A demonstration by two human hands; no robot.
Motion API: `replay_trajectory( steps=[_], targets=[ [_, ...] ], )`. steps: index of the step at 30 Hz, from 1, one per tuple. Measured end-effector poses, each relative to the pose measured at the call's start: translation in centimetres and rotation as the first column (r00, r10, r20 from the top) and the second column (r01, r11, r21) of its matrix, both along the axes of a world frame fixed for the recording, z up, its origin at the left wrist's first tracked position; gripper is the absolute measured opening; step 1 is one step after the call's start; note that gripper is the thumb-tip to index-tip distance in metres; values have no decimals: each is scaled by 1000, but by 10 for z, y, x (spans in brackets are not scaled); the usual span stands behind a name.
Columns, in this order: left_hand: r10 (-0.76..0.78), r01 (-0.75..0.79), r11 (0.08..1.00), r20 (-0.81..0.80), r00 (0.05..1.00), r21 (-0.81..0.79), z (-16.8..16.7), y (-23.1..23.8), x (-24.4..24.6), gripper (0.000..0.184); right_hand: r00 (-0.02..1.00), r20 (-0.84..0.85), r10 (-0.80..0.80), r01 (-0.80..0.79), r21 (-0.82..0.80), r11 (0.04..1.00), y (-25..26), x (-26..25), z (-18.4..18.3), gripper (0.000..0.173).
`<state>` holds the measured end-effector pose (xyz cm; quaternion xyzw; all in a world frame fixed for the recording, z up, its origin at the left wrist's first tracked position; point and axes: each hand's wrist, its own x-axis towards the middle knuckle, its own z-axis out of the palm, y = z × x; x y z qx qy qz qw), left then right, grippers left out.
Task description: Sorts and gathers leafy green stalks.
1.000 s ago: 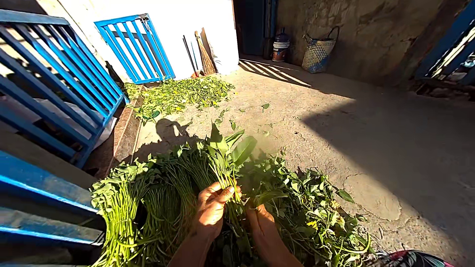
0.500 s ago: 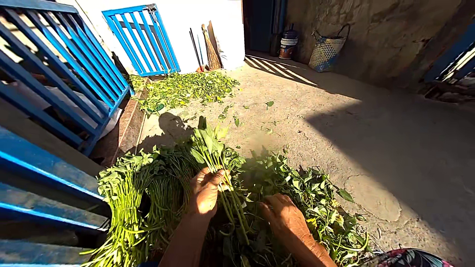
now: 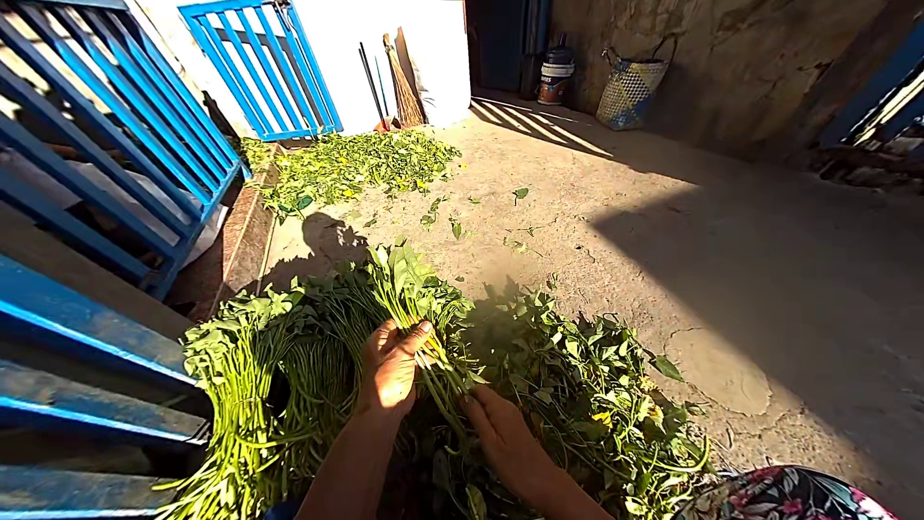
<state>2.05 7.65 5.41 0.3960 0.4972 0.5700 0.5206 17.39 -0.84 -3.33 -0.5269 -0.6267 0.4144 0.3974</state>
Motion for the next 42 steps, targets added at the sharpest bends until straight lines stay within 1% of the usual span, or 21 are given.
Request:
replay_trajectory(
  steps=[4,8,10,11,12,13,14,15,17,20,22,24,26,30,31,32,34,35,36,38,42],
  targets=[
    [188,-183,977,-30,982,113,3,3,-7,7,897,397,-192,35,368,929,-19,18,-24,34],
    [212,-202,965,-46,976,168,4,3,-8,8,775,530,-344,9,535,845,-44,43,-58,28],
    [182,-171,966,-41,982,195,-1,1,-3,5,747,601,-285,-43,471,881,-60,54,-72,27],
    [155,-143,968,-45,987,208,-2,0,-2,5,726,668,-164,-74,312,947,-67,61,-72,27],
    [124,-112,970,-46,991,215,-1,1,-2,5,709,702,59,-95,12,995,-69,70,-64,30],
    [93,-82,974,-43,995,213,2,1,-1,7,710,639,295,-93,-331,939,-61,80,-53,37],
    [59,-51,979,-34,998,199,5,2,-1,9,726,574,377,-75,-480,874,-50,90,-46,41],
    [19,-14,984,-25,1000,178,7,2,0,11,770,555,314,-45,-443,895,-40,97,-38,40],
    [-94,92,985,3,996,146,4,-2,7,12,883,470,8,69,-147,987,-19,98,-15,37],
    [-264,251,955,64,963,156,-5,-8,22,13,982,-30,-189,190,56,980,22,67,33,40],
    [-309,294,943,86,947,158,-9,-10,27,15,893,-420,-163,161,-43,986,41,41,59,29],
    [-298,281,948,107,948,147,-11,-9,26,14,702,-680,-212,142,-158,977,51,21,68,16],
    [-268,252,960,135,954,125,-13,-4,21,13,589,-768,-253,163,-193,968,52,14,64,11],
    [-107,100,993,129,986,58,-9,-3,18,11,443,-889,-115,28,-115,993,34,21,39,11],
    [-55,50,998,120,991,50,-8,-2,17,10,480,-871,-110,-4,-127,992,27,26,30,12],
    [-23,19,999,111,994,37,-7,0,14,10,613,-781,-118,-9,-157,988,18,33,21,12],
    [-8,7,1000,65,998,18,0,4,9,11,975,-200,-98,46,-250,967,8,50,14,26],
    [-20,19,1000,51,999,14,2,4,8,12,995,87,-41,65,-289,955,6,54,14,42],
    [-46,46,999,54,997,14,2,2,8,14,975,217,-45,102,-259,961,4,53,13,53],
    [-91,89,996,99,991,18,0,-1,15,14,972,178,-150,173,-120,978,6,45,17,54],
    [-166,179,982,188,968,-54,2,-7,23,15,935,-353,-44,12,-92,996,15,24,30,30]
  ],
)
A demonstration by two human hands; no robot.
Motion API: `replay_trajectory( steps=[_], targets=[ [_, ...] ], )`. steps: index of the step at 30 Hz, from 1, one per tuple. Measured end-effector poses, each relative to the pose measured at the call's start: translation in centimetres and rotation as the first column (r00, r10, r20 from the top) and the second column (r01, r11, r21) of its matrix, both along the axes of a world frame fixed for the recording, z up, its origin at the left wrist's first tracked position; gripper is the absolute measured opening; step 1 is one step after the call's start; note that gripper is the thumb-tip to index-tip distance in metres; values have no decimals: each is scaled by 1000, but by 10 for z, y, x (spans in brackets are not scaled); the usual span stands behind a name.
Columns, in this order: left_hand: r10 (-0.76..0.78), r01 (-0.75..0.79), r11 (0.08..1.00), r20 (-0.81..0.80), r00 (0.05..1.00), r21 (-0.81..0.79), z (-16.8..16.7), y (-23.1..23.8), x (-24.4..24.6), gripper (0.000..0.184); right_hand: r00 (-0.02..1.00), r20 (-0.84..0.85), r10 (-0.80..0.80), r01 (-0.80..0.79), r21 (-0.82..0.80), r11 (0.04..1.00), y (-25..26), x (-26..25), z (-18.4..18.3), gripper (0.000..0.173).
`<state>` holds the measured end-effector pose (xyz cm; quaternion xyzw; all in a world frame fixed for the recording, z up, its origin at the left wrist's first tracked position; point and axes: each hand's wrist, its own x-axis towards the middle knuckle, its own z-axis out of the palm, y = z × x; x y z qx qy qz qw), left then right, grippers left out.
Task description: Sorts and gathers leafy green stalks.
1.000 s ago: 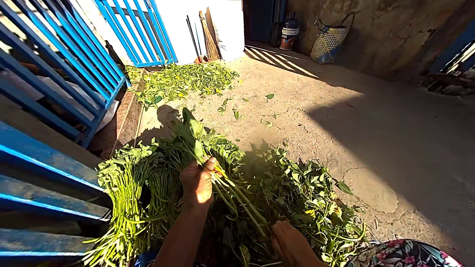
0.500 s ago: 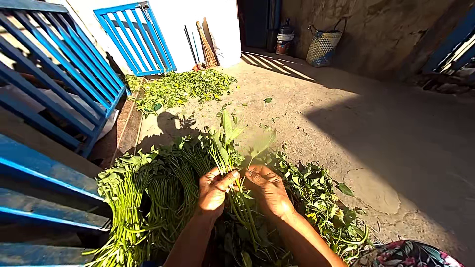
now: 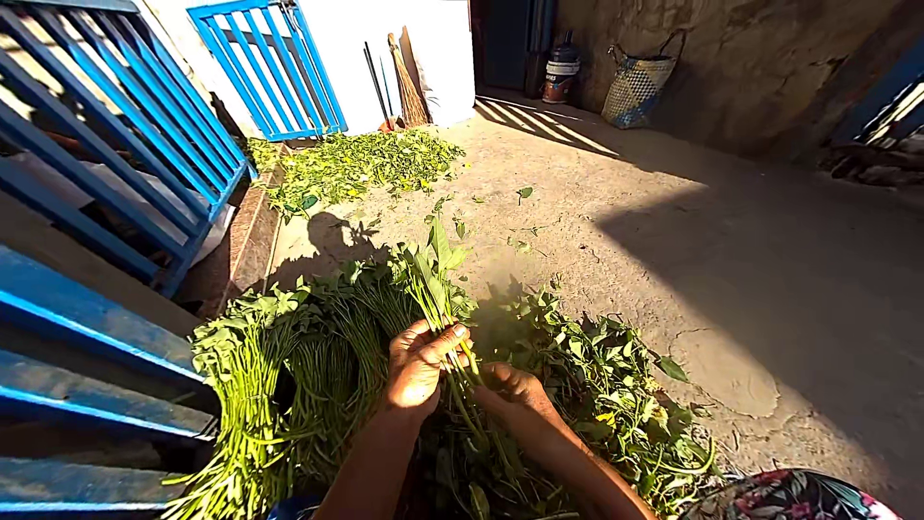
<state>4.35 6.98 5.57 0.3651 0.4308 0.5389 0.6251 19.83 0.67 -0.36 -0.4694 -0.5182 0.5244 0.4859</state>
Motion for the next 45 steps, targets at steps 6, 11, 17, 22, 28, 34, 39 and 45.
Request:
replay_trajectory(
  steps=[6,11,17,22,28,34,39,45],
  targets=[
    [-118,116,993,80,990,19,0,1,-10,21,910,-402,-96,43,-139,989,0,-12,-2,14],
    [-175,173,984,70,982,30,1,0,-13,23,834,-524,-172,89,-180,980,1,-17,-8,12],
    [-205,201,978,75,976,55,-1,1,-15,23,825,-525,-206,145,-155,977,2,-26,-5,8],
    [-179,176,983,65,982,43,-1,0,-13,26,802,-533,-269,241,-124,963,8,-31,-3,7],
    [-175,173,984,34,984,42,-5,3,-14,18,784,-554,-280,264,-111,958,12,-34,-6,7],
    [-155,155,988,38,987,1,-6,4,-14,19,835,-502,-225,189,-122,974,4,-30,-8,7],
    [-22,23,997,3,1000,-75,-2,2,-11,17,762,-551,-340,304,-160,939,5,-29,-12,8],
    [114,-123,990,-131,985,-64,-7,5,-11,11,704,-484,-520,488,-201,849,16,-24,-8,2]
  ],
)
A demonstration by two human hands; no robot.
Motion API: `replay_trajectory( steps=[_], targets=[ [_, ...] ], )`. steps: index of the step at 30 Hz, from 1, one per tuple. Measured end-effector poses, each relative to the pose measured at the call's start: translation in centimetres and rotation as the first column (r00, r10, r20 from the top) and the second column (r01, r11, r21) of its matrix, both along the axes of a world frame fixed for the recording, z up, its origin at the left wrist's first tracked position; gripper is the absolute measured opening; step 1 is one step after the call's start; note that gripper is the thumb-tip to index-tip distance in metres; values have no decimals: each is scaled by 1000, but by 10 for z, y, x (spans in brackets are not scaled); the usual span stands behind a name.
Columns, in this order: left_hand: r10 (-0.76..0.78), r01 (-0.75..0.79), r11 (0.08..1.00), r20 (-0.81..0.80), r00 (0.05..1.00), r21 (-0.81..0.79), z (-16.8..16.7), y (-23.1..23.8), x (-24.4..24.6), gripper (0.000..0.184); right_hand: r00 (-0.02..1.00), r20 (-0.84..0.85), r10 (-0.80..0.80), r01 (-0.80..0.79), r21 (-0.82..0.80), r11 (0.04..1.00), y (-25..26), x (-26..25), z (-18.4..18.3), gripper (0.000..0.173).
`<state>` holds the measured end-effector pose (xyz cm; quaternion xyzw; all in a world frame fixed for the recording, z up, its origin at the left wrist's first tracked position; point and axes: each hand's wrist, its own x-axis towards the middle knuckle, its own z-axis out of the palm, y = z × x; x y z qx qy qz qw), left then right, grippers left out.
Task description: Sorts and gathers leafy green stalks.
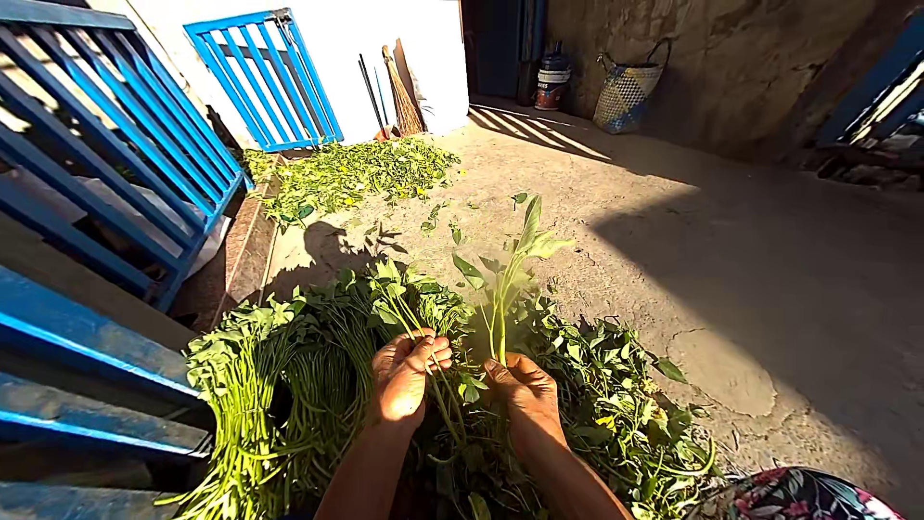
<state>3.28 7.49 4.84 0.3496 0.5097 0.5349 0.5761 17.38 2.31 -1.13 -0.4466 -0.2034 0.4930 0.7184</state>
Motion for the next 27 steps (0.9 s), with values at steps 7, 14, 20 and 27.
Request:
replay_trajectory(
  steps=[7,14,20,27],
  targets=[
    [-233,237,971,-104,967,24,-21,-9,13,12,971,160,176,-175,-25,984,-11,-10,-5,7],
    [-198,199,980,-32,980,7,-22,-8,13,10,955,192,226,-214,-84,973,-15,-10,-6,14],
    [-16,18,998,36,999,-65,-13,-1,11,12,879,451,154,-122,-98,988,-23,-8,-18,21],
    [-138,146,980,74,988,-132,-10,-2,6,15,731,627,269,-257,-111,960,-31,-5,-34,27]
  ],
)
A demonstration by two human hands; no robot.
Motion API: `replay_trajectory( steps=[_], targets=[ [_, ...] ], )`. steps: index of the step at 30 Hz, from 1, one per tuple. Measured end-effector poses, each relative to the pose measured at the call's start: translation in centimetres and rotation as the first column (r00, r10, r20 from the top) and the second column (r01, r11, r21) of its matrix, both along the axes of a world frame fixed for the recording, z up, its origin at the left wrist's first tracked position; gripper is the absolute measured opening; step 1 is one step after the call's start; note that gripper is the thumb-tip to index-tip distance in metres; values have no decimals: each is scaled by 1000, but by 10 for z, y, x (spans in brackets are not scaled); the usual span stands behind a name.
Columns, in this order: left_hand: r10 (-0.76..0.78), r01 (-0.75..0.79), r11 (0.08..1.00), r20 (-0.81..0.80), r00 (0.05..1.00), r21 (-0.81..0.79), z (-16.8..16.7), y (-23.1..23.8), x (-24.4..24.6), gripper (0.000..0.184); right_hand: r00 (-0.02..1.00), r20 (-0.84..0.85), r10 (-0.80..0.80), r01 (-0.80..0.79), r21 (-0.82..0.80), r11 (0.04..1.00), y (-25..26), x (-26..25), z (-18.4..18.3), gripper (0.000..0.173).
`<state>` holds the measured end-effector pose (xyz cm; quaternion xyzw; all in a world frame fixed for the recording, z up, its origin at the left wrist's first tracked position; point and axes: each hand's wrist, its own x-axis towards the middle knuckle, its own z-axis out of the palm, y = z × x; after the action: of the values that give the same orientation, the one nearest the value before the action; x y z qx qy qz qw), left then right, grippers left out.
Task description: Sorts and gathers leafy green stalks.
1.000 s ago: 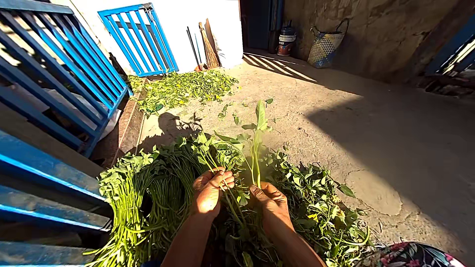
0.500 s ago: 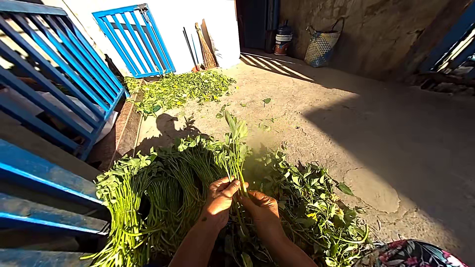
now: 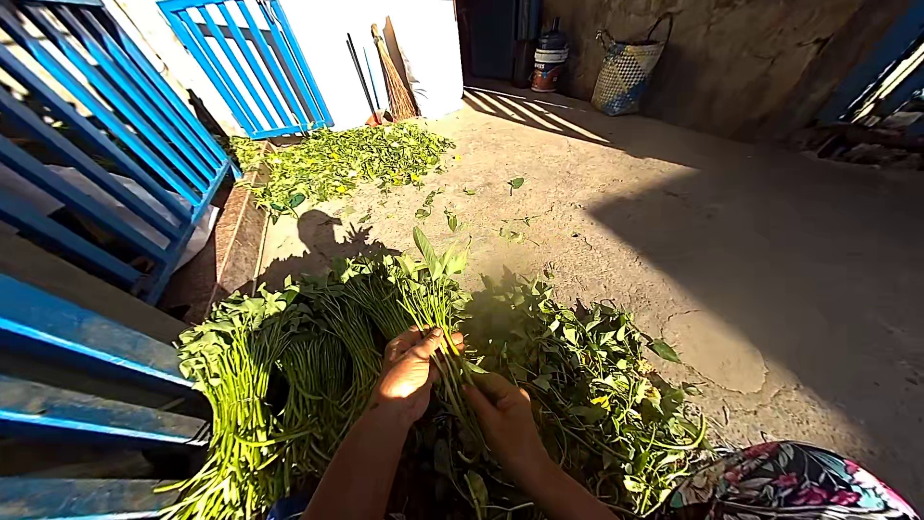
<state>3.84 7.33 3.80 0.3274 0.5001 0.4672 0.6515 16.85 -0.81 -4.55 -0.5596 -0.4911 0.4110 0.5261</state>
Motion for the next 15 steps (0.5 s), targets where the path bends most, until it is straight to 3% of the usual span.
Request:
replay_trajectory(
  steps=[5,8,12,15],
  targets=[
    [-103,103,995,13,995,2,5,-5,-3,17,995,-9,102,-102,24,994,-3,-4,-1,30],
    [-9,9,1000,-19,1000,12,3,-4,-3,10,980,-12,197,-196,3,981,-7,-8,-6,35],
    [297,-275,935,-72,952,225,10,8,-18,7,919,293,262,-280,20,960,-26,2,-40,41],
    [484,-439,848,-97,869,298,21,17,-31,5,785,601,148,-144,-55,988,-30,35,-88,37]
  ],
)
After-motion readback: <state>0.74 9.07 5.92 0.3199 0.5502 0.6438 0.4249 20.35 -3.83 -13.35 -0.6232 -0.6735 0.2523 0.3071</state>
